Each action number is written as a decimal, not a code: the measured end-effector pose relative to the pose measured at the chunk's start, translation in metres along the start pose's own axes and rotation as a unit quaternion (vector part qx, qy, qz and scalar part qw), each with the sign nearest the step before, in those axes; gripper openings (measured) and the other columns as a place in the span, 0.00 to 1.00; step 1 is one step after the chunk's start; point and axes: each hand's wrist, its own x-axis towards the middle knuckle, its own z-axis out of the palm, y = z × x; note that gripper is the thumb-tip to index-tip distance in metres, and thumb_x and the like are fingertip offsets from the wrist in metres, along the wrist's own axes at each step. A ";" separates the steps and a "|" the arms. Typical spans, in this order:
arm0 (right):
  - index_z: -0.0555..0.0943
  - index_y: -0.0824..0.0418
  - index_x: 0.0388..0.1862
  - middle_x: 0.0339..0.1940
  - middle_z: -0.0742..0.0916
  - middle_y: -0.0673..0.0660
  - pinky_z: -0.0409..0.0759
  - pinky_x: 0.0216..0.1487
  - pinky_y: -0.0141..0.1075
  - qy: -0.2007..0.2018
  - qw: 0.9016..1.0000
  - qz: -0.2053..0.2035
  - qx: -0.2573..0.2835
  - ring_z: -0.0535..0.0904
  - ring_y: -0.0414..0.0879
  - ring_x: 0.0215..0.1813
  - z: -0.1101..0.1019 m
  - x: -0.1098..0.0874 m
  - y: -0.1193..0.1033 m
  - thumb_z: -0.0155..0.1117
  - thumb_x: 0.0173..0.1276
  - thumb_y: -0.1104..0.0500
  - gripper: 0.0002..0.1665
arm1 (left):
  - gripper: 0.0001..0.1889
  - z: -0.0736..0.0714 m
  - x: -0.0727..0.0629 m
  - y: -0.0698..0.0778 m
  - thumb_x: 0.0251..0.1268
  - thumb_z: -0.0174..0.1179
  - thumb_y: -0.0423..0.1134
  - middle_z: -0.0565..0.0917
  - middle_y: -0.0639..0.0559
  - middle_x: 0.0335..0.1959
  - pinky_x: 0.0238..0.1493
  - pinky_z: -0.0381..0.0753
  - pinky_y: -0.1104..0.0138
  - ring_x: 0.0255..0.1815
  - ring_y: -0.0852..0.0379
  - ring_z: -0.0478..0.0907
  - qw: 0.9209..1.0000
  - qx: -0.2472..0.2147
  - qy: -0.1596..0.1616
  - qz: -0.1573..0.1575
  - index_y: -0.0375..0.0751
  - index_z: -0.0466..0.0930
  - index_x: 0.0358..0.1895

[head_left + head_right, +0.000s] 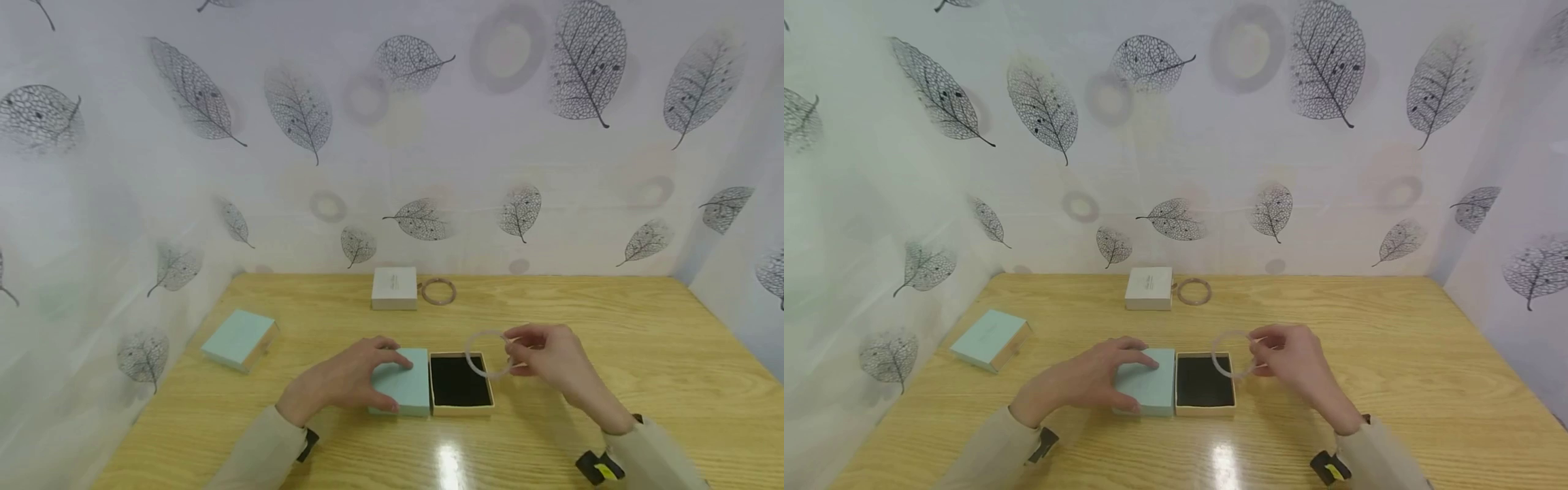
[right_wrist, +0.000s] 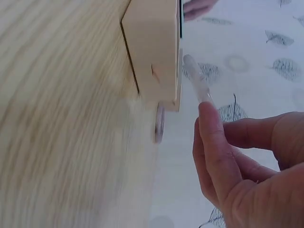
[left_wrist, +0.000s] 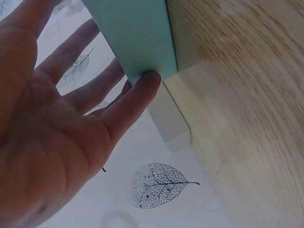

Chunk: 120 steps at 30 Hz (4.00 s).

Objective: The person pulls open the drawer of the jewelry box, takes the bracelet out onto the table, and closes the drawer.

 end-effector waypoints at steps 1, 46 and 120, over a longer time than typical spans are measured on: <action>0.79 0.74 0.60 0.44 0.88 0.67 0.91 0.40 0.38 0.003 1.000 0.003 0.002 0.89 0.45 0.36 -0.004 0.000 0.002 0.63 0.73 0.65 0.20 | 0.32 0.000 0.000 0.000 0.56 0.76 0.53 0.70 0.44 0.75 0.75 0.70 0.44 0.75 0.41 0.67 1.000 -0.001 -0.001 -0.001 0.54 0.80 0.65; 0.70 0.81 0.67 0.34 0.89 0.49 0.89 0.40 0.33 0.056 0.994 0.089 0.018 0.89 0.37 0.32 -0.083 0.046 0.062 0.61 0.76 0.61 0.30 | 0.32 -0.002 0.001 -0.001 0.56 0.76 0.53 0.70 0.44 0.75 0.75 0.70 0.44 0.75 0.41 0.67 1.000 -0.015 0.000 -0.005 0.53 0.80 0.65; 0.83 0.81 0.39 0.33 0.88 0.72 0.77 0.48 0.58 0.196 0.952 0.011 -0.234 0.81 0.69 0.42 -0.105 0.114 0.082 0.58 0.63 0.65 0.17 | 0.32 -0.001 0.000 -0.003 0.56 0.76 0.55 0.69 0.46 0.76 0.76 0.68 0.44 0.76 0.42 0.65 1.000 -0.016 -0.006 -0.012 0.55 0.80 0.65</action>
